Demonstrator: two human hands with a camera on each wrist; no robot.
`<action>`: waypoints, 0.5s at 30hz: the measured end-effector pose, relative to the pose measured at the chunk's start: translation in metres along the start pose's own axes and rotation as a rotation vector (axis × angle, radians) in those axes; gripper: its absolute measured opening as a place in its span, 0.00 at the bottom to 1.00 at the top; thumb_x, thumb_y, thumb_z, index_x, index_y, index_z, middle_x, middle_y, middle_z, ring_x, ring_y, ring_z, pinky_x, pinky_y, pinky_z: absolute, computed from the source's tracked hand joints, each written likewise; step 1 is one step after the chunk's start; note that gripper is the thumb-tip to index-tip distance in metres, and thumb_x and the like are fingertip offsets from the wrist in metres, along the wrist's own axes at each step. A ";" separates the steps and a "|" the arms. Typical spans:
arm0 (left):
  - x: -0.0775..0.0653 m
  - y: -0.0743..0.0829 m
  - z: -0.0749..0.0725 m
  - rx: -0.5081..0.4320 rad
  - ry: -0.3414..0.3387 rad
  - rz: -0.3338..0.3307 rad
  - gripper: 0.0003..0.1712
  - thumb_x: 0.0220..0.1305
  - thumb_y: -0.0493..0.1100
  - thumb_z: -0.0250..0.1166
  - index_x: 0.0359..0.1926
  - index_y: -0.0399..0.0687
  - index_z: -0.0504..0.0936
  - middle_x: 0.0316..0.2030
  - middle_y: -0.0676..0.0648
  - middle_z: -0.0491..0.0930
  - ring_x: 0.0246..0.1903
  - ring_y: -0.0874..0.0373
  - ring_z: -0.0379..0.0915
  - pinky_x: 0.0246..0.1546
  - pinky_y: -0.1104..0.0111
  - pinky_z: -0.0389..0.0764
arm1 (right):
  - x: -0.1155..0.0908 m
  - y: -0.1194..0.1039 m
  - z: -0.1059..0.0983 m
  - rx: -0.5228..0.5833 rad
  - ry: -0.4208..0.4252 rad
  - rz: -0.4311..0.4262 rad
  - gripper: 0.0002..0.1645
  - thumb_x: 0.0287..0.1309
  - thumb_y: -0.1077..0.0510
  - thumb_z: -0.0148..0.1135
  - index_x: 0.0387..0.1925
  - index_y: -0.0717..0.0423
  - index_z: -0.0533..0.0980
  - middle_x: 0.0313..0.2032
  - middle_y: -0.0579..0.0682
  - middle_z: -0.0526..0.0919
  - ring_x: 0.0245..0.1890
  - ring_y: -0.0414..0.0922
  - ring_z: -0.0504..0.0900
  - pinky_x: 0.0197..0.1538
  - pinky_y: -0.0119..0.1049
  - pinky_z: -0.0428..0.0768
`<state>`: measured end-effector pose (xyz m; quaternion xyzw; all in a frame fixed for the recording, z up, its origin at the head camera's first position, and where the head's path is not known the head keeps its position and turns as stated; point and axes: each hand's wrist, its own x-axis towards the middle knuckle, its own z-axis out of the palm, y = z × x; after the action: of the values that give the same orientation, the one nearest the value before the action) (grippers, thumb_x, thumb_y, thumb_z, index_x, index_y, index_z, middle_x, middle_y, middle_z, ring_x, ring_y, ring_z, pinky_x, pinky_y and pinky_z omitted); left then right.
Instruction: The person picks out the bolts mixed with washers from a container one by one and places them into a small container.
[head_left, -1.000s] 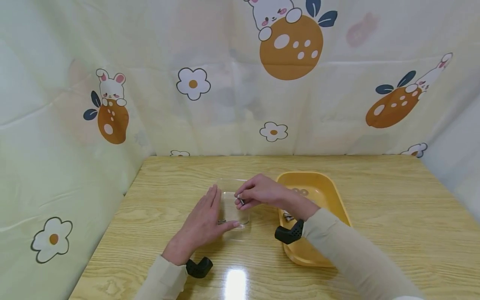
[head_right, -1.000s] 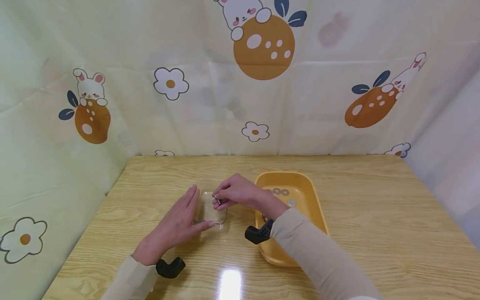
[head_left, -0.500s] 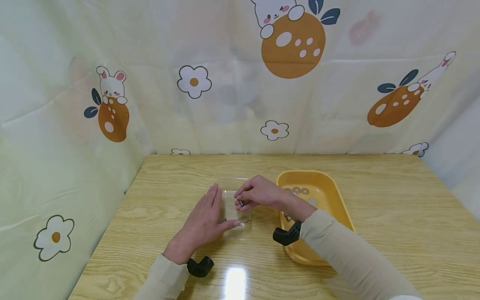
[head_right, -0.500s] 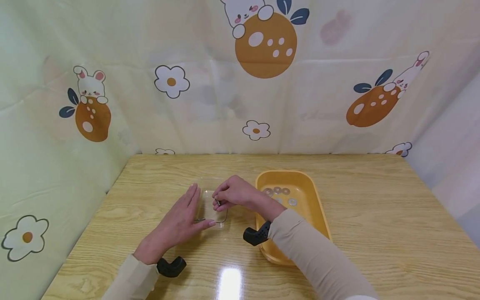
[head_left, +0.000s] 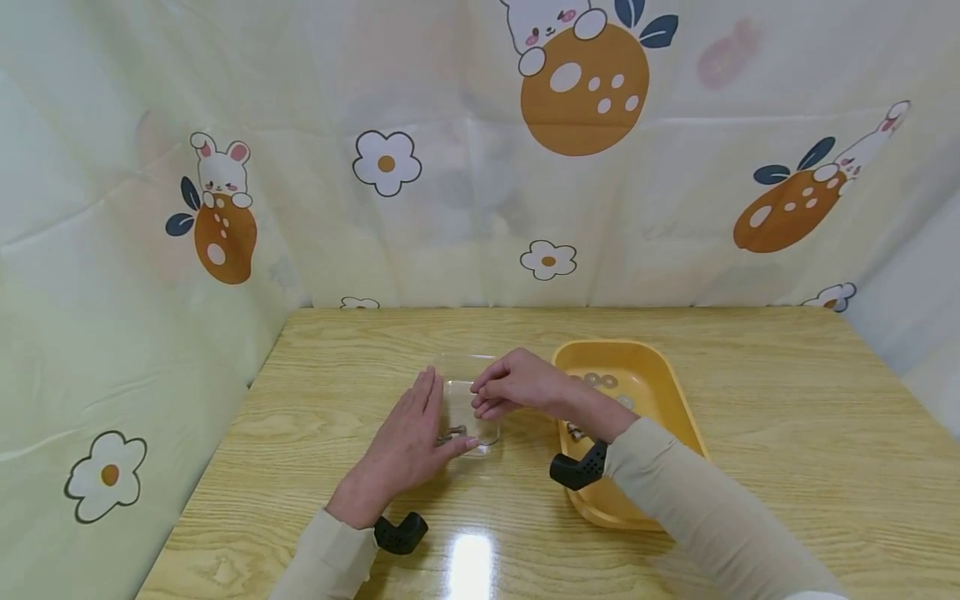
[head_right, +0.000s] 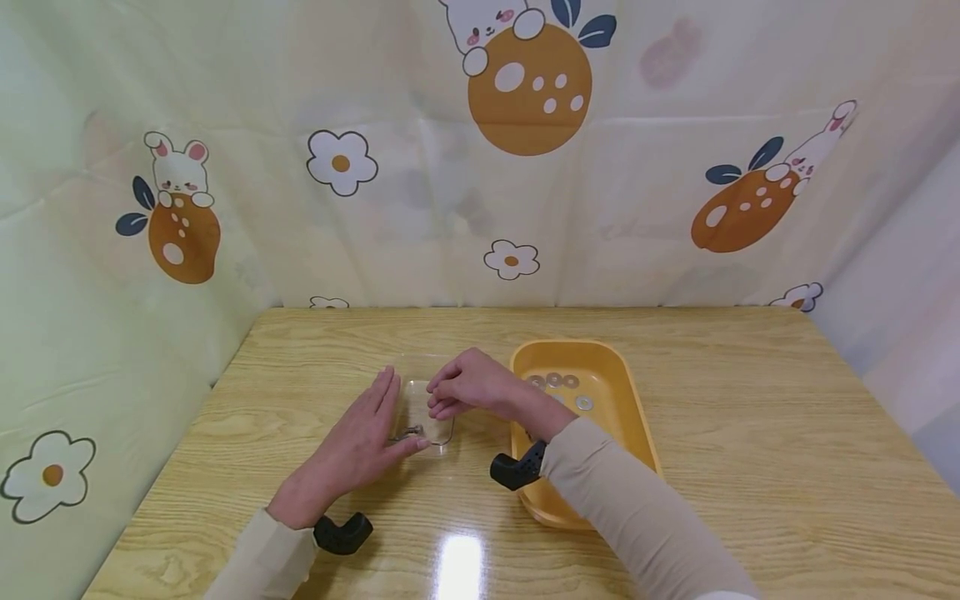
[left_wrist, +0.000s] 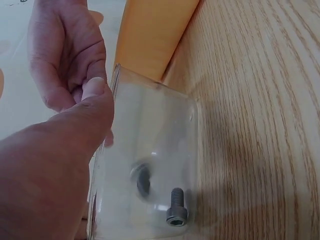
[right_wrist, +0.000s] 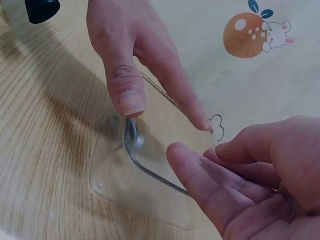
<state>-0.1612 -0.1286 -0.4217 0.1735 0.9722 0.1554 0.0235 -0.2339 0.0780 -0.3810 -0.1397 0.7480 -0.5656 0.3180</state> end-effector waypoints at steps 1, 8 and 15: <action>0.000 0.000 0.000 0.001 -0.001 0.000 0.61 0.65 0.71 0.57 0.77 0.33 0.42 0.78 0.34 0.40 0.78 0.43 0.39 0.76 0.50 0.54 | 0.000 0.000 0.000 0.002 0.000 0.000 0.17 0.68 0.67 0.55 0.53 0.76 0.76 0.45 0.71 0.85 0.40 0.53 0.89 0.50 0.47 0.85; 0.000 0.001 0.000 0.013 -0.002 0.008 0.61 0.65 0.70 0.57 0.77 0.32 0.42 0.78 0.33 0.40 0.78 0.42 0.39 0.76 0.50 0.54 | -0.006 -0.002 -0.005 -0.004 0.007 0.005 0.14 0.68 0.66 0.55 0.50 0.71 0.79 0.45 0.70 0.85 0.44 0.59 0.88 0.52 0.50 0.83; 0.001 0.001 -0.001 0.003 -0.009 -0.005 0.61 0.64 0.72 0.56 0.77 0.33 0.43 0.78 0.34 0.40 0.78 0.43 0.38 0.76 0.50 0.53 | -0.012 -0.003 -0.014 0.001 0.003 -0.005 0.15 0.69 0.64 0.56 0.51 0.70 0.79 0.46 0.68 0.85 0.44 0.57 0.88 0.53 0.50 0.83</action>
<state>-0.1613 -0.1274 -0.4202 0.1716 0.9728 0.1530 0.0283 -0.2338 0.0948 -0.3721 -0.1405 0.7479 -0.5669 0.3154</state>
